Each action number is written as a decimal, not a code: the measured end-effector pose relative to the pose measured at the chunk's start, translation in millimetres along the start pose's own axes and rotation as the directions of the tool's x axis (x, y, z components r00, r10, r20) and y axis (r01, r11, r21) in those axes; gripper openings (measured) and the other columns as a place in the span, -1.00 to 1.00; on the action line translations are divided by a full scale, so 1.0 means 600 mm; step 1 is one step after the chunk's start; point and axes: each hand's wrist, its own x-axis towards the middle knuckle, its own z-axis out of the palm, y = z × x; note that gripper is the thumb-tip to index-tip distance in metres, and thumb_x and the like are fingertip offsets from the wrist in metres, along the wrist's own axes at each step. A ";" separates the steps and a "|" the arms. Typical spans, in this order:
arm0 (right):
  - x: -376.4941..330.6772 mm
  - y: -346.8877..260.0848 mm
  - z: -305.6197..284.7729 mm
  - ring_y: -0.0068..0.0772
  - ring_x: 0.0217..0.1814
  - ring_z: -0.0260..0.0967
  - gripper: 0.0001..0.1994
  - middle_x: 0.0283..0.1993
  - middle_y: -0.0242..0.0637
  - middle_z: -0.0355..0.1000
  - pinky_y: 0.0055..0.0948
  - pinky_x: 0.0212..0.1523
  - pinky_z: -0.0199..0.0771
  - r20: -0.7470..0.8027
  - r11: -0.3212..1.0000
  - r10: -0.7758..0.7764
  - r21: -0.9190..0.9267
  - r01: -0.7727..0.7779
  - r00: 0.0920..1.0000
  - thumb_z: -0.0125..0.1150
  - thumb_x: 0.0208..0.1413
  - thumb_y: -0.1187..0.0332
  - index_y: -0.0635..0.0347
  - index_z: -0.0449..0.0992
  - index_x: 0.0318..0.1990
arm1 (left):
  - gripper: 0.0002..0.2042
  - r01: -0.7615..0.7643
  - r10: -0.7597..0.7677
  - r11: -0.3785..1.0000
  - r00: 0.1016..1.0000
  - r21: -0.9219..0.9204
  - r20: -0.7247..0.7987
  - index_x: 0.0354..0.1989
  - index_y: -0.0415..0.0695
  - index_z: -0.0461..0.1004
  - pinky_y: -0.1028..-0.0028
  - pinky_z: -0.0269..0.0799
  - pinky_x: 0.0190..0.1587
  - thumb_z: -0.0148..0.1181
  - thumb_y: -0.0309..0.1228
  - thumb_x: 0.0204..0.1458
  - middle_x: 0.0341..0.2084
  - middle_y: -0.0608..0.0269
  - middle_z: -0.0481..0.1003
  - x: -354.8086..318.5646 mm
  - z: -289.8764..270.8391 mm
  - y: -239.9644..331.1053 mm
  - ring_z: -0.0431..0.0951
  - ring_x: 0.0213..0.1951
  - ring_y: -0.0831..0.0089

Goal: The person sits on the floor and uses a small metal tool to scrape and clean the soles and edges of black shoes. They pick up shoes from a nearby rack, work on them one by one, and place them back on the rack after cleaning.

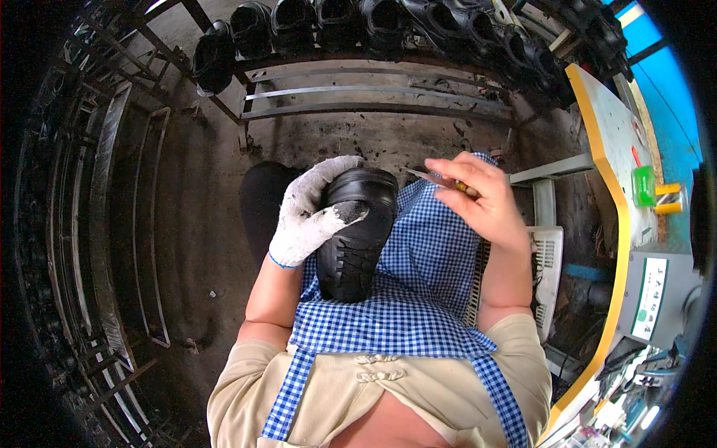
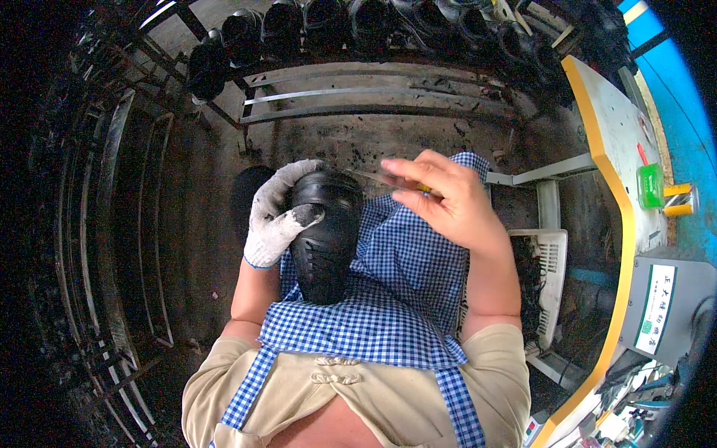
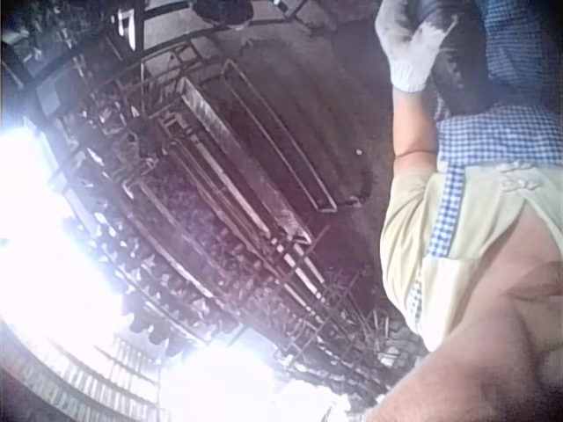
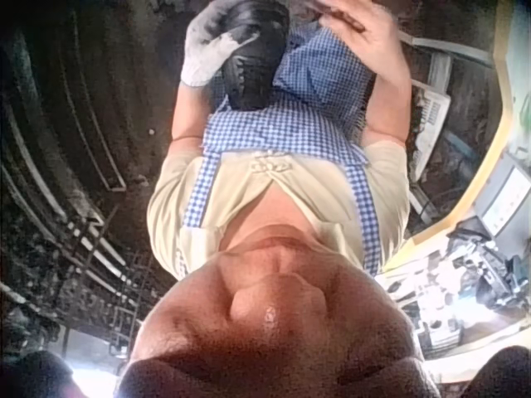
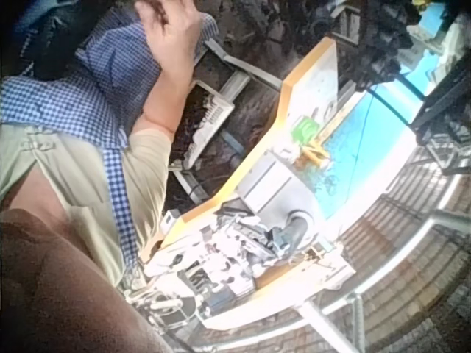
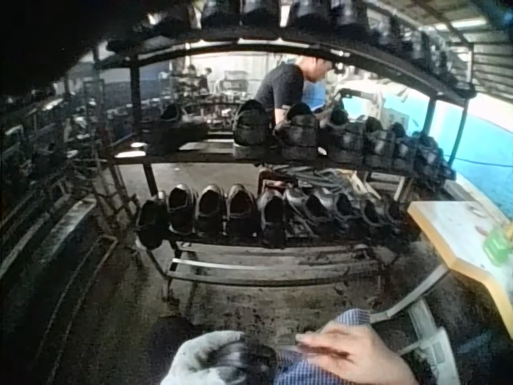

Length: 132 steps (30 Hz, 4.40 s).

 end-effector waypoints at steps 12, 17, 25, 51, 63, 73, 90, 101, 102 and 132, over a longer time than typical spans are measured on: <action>-0.198 0.151 0.260 -0.36 0.21 0.34 -0.23 0.20 -0.34 0.37 -0.31 0.18 0.38 0.638 -0.016 0.307 0.746 -0.666 0.706 0.28 0.08 -0.09 0.08 0.19 0.36 | -0.58 -0.234 -0.070 0.847 0.842 -0.478 -0.535 0.18 -0.17 0.34 0.35 0.38 0.13 0.10 -0.26 0.20 0.02 0.20 0.45 0.060 -0.081 -0.042 0.45 0.04 0.38; -0.163 0.126 0.251 -0.31 0.26 0.32 -0.27 0.31 -0.31 0.28 -0.21 0.14 0.42 0.629 -0.245 0.246 0.777 -0.580 0.737 0.25 0.11 -0.04 0.07 0.18 0.36 | -0.51 -0.136 -0.157 0.807 0.889 -0.575 -0.430 0.24 -0.15 0.27 0.32 0.38 0.14 0.06 -0.13 0.22 0.07 0.18 0.41 0.080 -0.090 -0.042 0.44 0.05 0.31; -0.068 0.176 0.217 -0.25 0.12 0.44 -0.46 0.12 -0.26 0.46 -0.24 -0.05 0.55 0.433 -0.086 0.547 0.881 -0.466 0.717 -0.03 0.22 -0.07 0.09 0.38 0.21 | -0.49 -0.099 -0.057 0.811 0.968 -0.577 -0.246 0.28 -0.17 0.20 0.34 0.37 -0.03 0.05 -0.17 0.25 -0.11 0.24 0.39 0.101 -0.119 -0.106 0.40 -0.15 0.40; 0.498 0.124 0.194 -0.74 -0.80 -0.09 -0.59 -0.17 -0.16 0.59 -0.65 -0.78 -0.13 0.223 0.071 0.383 0.960 -0.269 0.897 0.01 0.27 -0.08 0.04 0.46 0.00 | -0.65 0.254 -0.306 0.902 0.946 -0.350 -0.102 0.15 -0.20 0.39 0.46 0.28 0.19 0.11 -0.43 0.19 0.03 0.22 0.47 0.116 -0.153 -0.220 0.46 0.09 0.40; 0.080 0.397 0.199 -0.74 -0.77 -0.01 -0.70 -0.47 -0.36 0.43 -0.65 -0.77 -0.10 0.151 0.306 0.825 0.690 -0.656 0.545 0.08 0.27 0.20 0.22 0.50 -0.04 | -0.53 -0.275 0.412 0.869 0.862 0.411 -0.295 0.23 -0.22 0.29 0.38 0.34 0.19 0.13 -0.57 0.11 0.07 0.17 0.43 0.246 -0.252 0.043 0.43 0.11 0.39; 0.094 0.396 0.198 -0.73 -0.77 -0.02 -0.70 -0.47 -0.31 0.47 -0.62 -0.76 -0.12 0.482 0.225 0.676 0.585 -0.779 0.557 0.05 0.30 0.21 0.25 0.50 -0.02 | -0.50 0.194 0.715 0.028 0.681 0.981 -0.155 0.05 -0.14 0.42 0.25 0.26 0.21 0.29 -0.38 -0.16 0.06 0.04 0.43 0.452 -0.329 0.351 0.36 0.16 0.05; 0.067 0.151 0.240 -0.47 -0.37 0.54 -0.21 -0.02 -0.24 0.52 -0.75 -0.81 -0.03 0.737 -0.251 0.216 0.676 -0.693 0.640 -0.22 0.14 -0.42 0.05 0.33 0.23 | -0.65 -0.435 0.710 0.384 0.703 0.814 0.041 -0.22 -0.24 0.49 0.06 0.39 0.14 0.38 -0.57 -0.27 -0.34 0.02 0.54 0.083 -0.065 -0.016 0.57 -0.11 -0.04; -0.179 0.179 0.255 -0.17 0.11 0.47 -0.47 0.14 -0.08 0.45 -0.26 0.08 0.53 0.489 -0.429 0.546 0.861 -0.275 0.680 -0.18 0.32 -0.01 0.18 0.33 0.24 | -0.78 -0.374 0.478 0.828 0.860 0.418 -0.179 -0.14 -0.24 0.50 0.19 0.37 0.04 0.17 -0.43 0.06 -0.28 0.08 0.53 -0.023 -0.054 -0.065 0.52 -0.16 0.13; -0.155 0.115 0.222 -0.16 0.17 0.42 -0.41 0.21 -0.07 0.38 -0.23 0.16 0.44 0.454 -0.102 0.630 0.853 -0.512 0.630 -0.16 0.29 -0.08 0.17 0.28 0.28 | -0.66 -0.234 0.426 0.879 0.778 0.416 -0.462 0.03 -0.25 0.42 0.21 0.30 0.15 0.16 -0.46 0.06 -0.11 0.07 0.49 -0.015 -0.041 -0.068 0.47 -0.01 0.19; 0.102 -0.012 0.027 -0.39 -0.45 0.52 -0.60 -0.36 -0.32 0.46 -0.47 -0.55 0.49 0.211 0.956 -0.259 -0.085 0.282 0.942 0.38 -0.26 0.56 0.19 0.61 -0.12 | -0.30 0.022 -0.020 0.999 0.999 -0.035 0.047 0.15 -0.31 0.33 0.40 0.38 0.12 0.42 -0.21 -0.16 -0.05 0.12 0.47 0.037 -0.007 -0.005 0.47 0.00 0.41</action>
